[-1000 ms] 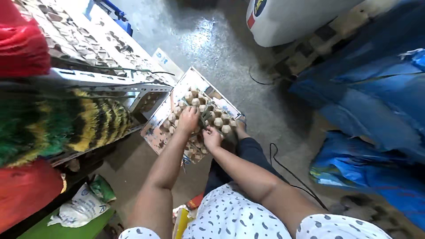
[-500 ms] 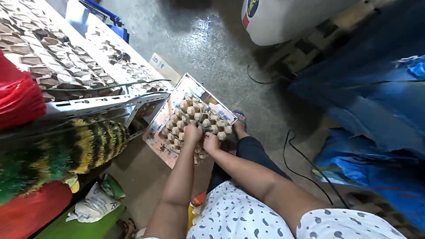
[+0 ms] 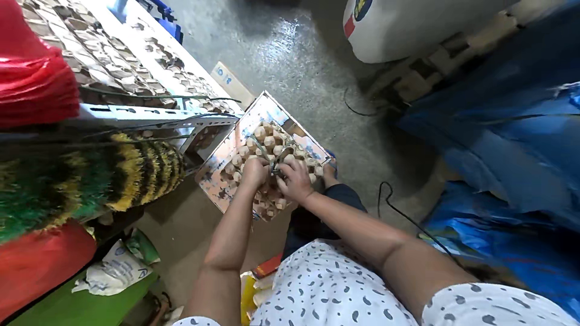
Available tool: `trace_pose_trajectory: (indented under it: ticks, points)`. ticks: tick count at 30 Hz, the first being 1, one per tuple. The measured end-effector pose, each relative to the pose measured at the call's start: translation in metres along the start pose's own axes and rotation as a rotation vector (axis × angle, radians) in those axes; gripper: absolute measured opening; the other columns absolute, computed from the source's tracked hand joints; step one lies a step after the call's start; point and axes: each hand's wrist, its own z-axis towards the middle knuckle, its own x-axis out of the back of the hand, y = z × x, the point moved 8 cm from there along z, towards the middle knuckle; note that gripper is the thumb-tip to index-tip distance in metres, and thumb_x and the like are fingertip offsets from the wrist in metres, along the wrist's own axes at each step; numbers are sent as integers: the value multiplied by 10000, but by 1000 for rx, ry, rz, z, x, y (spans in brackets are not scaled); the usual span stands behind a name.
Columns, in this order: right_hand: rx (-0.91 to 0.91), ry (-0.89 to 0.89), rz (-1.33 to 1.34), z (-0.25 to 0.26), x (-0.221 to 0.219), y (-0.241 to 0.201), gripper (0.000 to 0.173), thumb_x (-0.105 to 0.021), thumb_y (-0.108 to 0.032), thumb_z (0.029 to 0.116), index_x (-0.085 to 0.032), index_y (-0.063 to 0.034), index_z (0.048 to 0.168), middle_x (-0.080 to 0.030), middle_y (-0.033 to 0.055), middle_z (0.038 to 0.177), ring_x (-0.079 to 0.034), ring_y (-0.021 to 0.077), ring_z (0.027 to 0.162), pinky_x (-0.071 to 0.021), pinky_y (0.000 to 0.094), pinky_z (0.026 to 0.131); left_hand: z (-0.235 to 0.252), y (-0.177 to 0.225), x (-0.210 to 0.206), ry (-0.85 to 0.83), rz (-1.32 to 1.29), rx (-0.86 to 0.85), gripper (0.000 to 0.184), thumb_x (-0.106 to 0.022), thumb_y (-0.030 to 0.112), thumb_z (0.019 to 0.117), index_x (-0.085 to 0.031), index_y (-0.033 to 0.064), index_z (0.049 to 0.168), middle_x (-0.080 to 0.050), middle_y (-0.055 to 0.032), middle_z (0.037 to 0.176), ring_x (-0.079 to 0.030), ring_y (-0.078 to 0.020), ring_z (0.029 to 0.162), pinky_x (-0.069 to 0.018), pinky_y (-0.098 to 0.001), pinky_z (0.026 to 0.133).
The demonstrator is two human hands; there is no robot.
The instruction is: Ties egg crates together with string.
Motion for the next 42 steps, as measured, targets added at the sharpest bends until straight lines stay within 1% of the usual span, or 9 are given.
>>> trace_pose_trajectory:
  ticks: [2,6,13,18,22,25,30,35,42]
  points:
    - [245,-114,-105,15,-11,-2,433,-758,-76,869,-711,-152,1293,-648,148,1355,-541,410,1323,-402,641,1097,-8,-11,-2,-40,66,9,254,-587,212,1017,-747,95,1175,-727,-180,1148,-684,-366,1110,-520,-609,970]
    - [389,-186,-53,33,-21,24,200,-667,6,919,-792,-71,1055,-747,161,1038,-692,366,1069,-526,541,1012,-18,-37,-17,6,168,-67,229,-606,148,1000,-724,62,1177,-703,-203,1180,-671,-394,1116,-528,-606,959]
    - [559,-158,-237,35,-10,21,206,-653,22,902,-801,-91,990,-750,127,950,-709,350,970,-544,567,889,-38,-79,-49,104,272,-147,288,-626,98,978,-681,14,1247,-668,-216,1239,-613,-390,1231,-506,-542,1035]
    - [349,-365,-425,38,-4,-6,508,-819,-181,774,-700,-150,1267,-601,141,1391,-493,393,1351,-375,642,1083,-72,-53,-48,-15,254,-34,292,-529,120,1022,-669,32,1263,-650,-193,1291,-601,-362,1259,-501,-524,1043]
    - [699,-407,-235,17,-23,-37,312,-689,-77,925,-729,-97,1233,-705,112,1265,-631,342,1228,-495,549,1046,-84,-45,-39,-103,-217,25,334,-473,234,1085,-675,53,1280,-700,-175,1160,-679,-296,1076,-528,-509,974]
    - [650,-555,-186,31,-42,-30,220,-645,-16,946,-776,-55,1118,-745,118,1154,-659,339,1174,-511,511,1040,-78,-52,-47,-182,-533,28,300,-510,241,1085,-677,27,1213,-686,-135,1048,-653,-200,905,-540,-407,858]
    - [641,-684,-271,37,-55,-25,142,-632,34,928,-764,-10,903,-698,137,1150,-617,347,1173,-497,484,1049,-64,-68,-74,-241,-239,30,266,-593,225,1034,-723,60,1198,-713,-141,1163,-675,-249,1089,-519,-469,996]
    - [653,-408,-230,21,-41,-13,97,-690,-19,911,-777,-41,949,-706,130,1060,-658,329,1081,-555,477,965,-57,-43,-30,148,289,-58,255,-599,29,973,-699,23,1208,-647,-197,1288,-619,-380,1214,-538,-523,987]
    - [138,-180,-294,10,-41,4,327,-598,-265,1011,-772,-28,869,-688,170,1056,-632,381,1090,-525,564,933,-12,-18,-45,397,233,-370,243,-600,-10,966,-723,13,1174,-696,-171,1237,-652,-362,1188,-545,-503,994]
